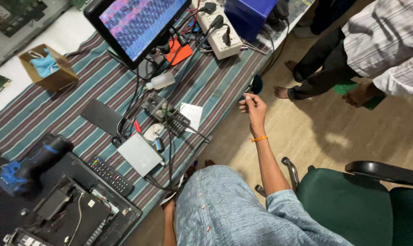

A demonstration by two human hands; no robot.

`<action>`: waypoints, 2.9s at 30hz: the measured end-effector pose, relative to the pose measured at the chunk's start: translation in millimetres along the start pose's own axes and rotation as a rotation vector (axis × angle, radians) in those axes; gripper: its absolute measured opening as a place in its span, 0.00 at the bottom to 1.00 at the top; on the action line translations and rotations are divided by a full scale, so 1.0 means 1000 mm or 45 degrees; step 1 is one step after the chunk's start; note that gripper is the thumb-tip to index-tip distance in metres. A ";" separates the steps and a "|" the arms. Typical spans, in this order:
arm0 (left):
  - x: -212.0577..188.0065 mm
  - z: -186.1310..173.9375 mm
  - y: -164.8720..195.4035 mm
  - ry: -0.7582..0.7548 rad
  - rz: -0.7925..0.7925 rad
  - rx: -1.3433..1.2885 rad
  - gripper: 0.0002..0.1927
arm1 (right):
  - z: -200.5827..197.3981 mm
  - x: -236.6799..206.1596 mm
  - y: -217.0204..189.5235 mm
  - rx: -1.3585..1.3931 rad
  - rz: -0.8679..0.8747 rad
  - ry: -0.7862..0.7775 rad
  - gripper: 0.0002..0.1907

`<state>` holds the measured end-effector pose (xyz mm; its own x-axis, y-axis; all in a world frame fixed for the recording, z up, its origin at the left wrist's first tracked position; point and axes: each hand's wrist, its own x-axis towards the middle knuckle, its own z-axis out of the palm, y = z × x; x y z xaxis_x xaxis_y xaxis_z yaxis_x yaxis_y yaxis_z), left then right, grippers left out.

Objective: The person unscrews the back panel of a television using a cordless drill, removes the panel and lifts out the mainboard, then probes components on the board with multimeter test leads to test it. The television chassis sits on a workbench in a repair shop.

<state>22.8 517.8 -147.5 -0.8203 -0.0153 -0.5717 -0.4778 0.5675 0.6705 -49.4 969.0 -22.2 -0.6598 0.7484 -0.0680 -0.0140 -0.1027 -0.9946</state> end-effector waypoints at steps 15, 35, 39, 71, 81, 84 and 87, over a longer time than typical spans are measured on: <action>-0.009 0.002 0.032 -0.144 -0.047 -0.099 0.15 | 0.049 -0.026 0.016 -0.036 0.020 -0.138 0.12; -0.001 0.088 0.093 0.074 -0.036 -0.036 0.26 | 0.055 0.070 -0.014 -0.106 -0.074 -0.498 0.13; -0.007 0.094 0.107 0.140 -0.019 -0.077 0.25 | 0.041 0.089 -0.017 -0.121 -0.081 -0.444 0.12; -0.001 0.134 0.116 0.044 -0.023 -0.125 0.24 | -0.001 0.114 -0.027 -0.077 -0.038 -0.340 0.13; 0.000 0.132 0.114 0.040 -0.075 -0.147 0.22 | 0.009 0.112 -0.020 -0.171 -0.048 -0.361 0.12; -0.003 0.129 0.119 0.024 -0.053 -0.150 0.24 | 0.011 0.110 -0.021 -0.156 -0.044 -0.369 0.12; -0.004 0.127 0.124 -0.024 -0.288 -0.189 0.26 | 0.011 0.109 -0.023 -0.148 -0.037 -0.371 0.13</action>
<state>7.0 692.6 -121.9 -0.6824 -0.1120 -0.7224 -0.6902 0.4242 0.5862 -129.1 1045.4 -6.3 -0.8480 0.5291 -0.0307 0.0390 0.0044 -0.9992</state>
